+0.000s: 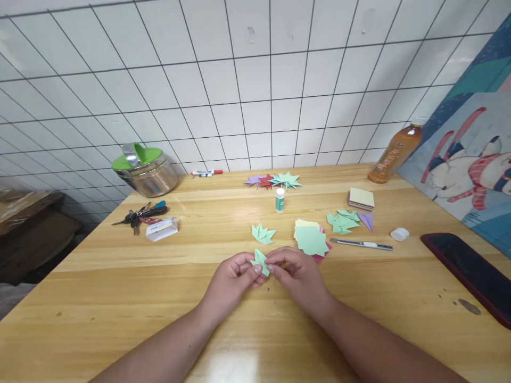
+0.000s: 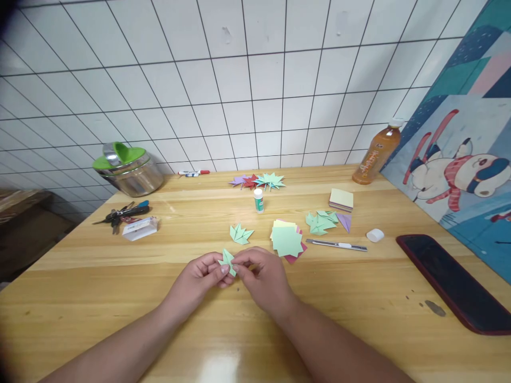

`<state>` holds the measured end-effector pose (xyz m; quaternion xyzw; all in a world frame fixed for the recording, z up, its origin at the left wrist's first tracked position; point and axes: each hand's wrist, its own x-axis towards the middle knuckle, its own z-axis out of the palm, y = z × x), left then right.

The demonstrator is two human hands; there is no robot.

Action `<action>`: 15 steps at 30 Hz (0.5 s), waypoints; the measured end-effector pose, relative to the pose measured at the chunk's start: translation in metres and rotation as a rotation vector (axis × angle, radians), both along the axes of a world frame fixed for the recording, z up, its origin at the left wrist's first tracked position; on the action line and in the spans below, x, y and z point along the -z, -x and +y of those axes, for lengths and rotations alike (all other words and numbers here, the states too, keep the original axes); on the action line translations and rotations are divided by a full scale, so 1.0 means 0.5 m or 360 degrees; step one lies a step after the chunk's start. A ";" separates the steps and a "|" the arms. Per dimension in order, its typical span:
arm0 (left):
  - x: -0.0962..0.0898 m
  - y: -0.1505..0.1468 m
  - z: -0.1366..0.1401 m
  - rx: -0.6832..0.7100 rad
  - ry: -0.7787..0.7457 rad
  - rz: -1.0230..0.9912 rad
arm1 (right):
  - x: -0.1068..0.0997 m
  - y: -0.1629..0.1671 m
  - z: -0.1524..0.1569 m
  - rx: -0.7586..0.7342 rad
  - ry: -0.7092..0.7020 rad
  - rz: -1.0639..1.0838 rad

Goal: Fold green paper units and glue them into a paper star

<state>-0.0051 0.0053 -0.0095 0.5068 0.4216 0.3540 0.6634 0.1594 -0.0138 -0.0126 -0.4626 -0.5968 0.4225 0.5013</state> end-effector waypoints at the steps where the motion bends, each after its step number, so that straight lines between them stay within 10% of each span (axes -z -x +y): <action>1: 0.000 0.000 0.001 -0.0009 0.0008 0.0004 | 0.001 0.000 0.000 0.0001 0.0100 0.0075; 15: -0.011 -0.006 -0.003 -0.0091 0.0011 0.0006 | -0.013 0.004 0.004 -0.0027 0.0676 0.0661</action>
